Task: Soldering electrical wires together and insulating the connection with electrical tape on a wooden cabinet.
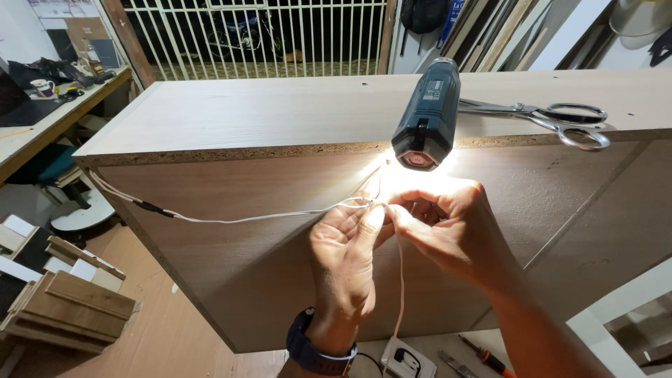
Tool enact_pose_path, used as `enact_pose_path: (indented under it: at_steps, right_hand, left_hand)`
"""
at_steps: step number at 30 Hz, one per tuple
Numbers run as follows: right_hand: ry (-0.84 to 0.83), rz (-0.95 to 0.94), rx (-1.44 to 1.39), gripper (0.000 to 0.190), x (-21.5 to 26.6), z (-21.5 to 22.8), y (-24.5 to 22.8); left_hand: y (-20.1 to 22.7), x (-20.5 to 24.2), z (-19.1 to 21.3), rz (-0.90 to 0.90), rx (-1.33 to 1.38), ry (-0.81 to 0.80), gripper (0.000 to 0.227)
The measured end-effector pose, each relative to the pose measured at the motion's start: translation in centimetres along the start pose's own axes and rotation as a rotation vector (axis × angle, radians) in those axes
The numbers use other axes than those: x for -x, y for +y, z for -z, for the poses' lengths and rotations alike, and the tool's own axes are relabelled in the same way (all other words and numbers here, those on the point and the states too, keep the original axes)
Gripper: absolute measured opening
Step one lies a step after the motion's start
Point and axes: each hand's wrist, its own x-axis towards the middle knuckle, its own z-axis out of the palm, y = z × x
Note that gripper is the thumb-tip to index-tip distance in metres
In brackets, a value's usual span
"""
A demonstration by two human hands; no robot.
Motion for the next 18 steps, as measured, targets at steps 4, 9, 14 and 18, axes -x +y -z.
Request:
enact_pose_path:
  at_steps: [4,9,14,18]
  right_hand:
    - [-0.02,-0.074,0.02,0.013,0.0,0.3,0.1]
    - [-0.032,0.04,0.126,0.014,-0.1,0.6,-0.2]
    - [-0.03,0.176,0.209,0.012,-0.2,0.5,-0.4]
    - [-0.037,0.104,0.249,0.014,-0.1,0.3,-0.2]
  left_hand:
    - [0.3,-0.1,-0.7,-0.011,0.041,0.004,0.012]
    - [-0.5,-0.2,0.0,-0.048,-0.001,0.032,0.013]
    - [-0.8,-0.3,0.2,-0.088,-0.029,0.049,0.012]
    - [-0.9,-0.4,0.2,-0.051,-0.046,0.114,0.014]
